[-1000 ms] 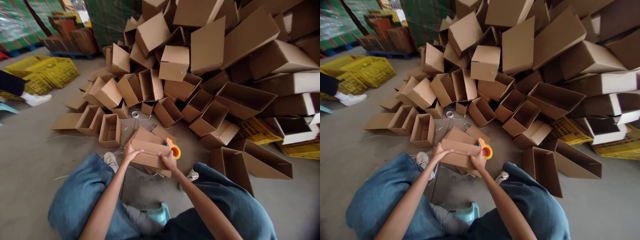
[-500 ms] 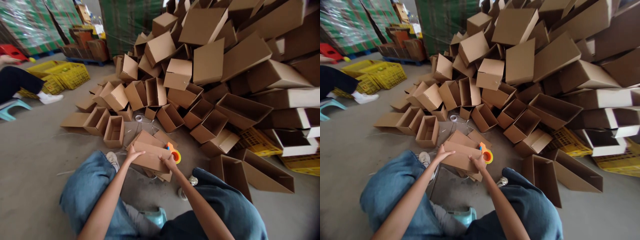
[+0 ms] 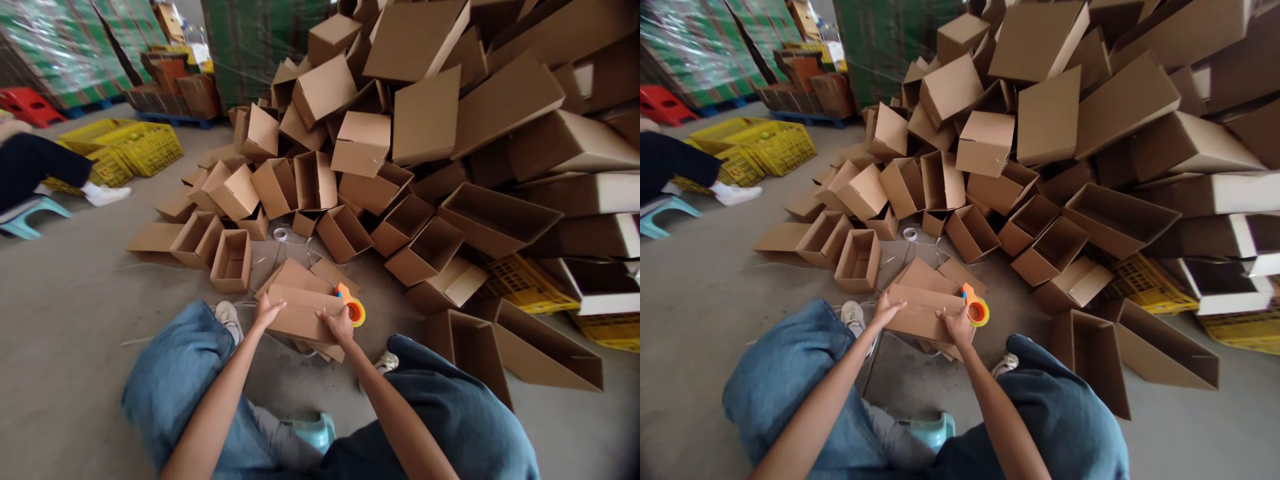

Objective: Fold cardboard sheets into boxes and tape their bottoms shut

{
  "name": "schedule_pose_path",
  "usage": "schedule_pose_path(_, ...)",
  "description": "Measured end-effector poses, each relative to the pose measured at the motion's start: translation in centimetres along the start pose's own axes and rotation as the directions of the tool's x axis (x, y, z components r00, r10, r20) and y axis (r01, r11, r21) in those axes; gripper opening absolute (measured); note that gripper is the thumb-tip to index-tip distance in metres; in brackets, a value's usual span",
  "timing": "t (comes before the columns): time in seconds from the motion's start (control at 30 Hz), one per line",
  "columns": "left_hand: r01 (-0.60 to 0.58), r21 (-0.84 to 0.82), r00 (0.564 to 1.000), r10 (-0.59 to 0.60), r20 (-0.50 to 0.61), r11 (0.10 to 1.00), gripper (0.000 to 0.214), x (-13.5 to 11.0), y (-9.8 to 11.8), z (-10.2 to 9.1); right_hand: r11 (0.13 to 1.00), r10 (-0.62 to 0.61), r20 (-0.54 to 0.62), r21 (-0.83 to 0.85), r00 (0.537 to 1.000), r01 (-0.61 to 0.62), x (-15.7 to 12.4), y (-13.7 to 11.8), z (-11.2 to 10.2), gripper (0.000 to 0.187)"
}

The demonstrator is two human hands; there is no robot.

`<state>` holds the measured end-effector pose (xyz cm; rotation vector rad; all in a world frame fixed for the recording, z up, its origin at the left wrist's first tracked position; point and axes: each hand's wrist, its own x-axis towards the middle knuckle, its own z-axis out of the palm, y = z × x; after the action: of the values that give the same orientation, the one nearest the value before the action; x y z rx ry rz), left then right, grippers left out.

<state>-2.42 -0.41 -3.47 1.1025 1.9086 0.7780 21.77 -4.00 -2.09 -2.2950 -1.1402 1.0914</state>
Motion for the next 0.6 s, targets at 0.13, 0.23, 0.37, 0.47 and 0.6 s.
schedule_pose_path(0.13,-0.063,-0.177,0.990,0.083,0.113,0.982,0.060,0.0,0.2,-1.1,0.996,-0.063,0.012,0.069,0.998,0.062,1.2,0.7,-0.3,0.085)
schedule_pose_path(0.23,-0.039,-0.348,0.947,0.146,0.287,0.937,0.058,0.1,-0.1,-2.6,0.965,-0.146,0.093,0.232,0.985,0.121,2.5,2.1,-1.0,0.086)
schedule_pose_path(0.37,0.009,-0.417,0.914,0.162,0.373,0.909,0.061,0.4,-1.0,-3.5,0.822,-0.351,0.224,0.539,0.909,0.184,3.6,4.2,-1.2,0.078)
schedule_pose_path(0.47,-0.036,-0.375,0.934,0.164,0.316,0.926,0.059,0.6,-1.2,-3.1,0.799,-0.349,0.178,0.569,0.920,0.193,3.6,5.1,-0.8,0.081)
schedule_pose_path(0.6,-0.045,-0.363,0.942,0.161,0.294,0.931,0.059,0.8,-1.0,-2.6,0.868,-0.284,0.084,0.445,0.955,0.219,3.5,5.6,-0.3,0.079)
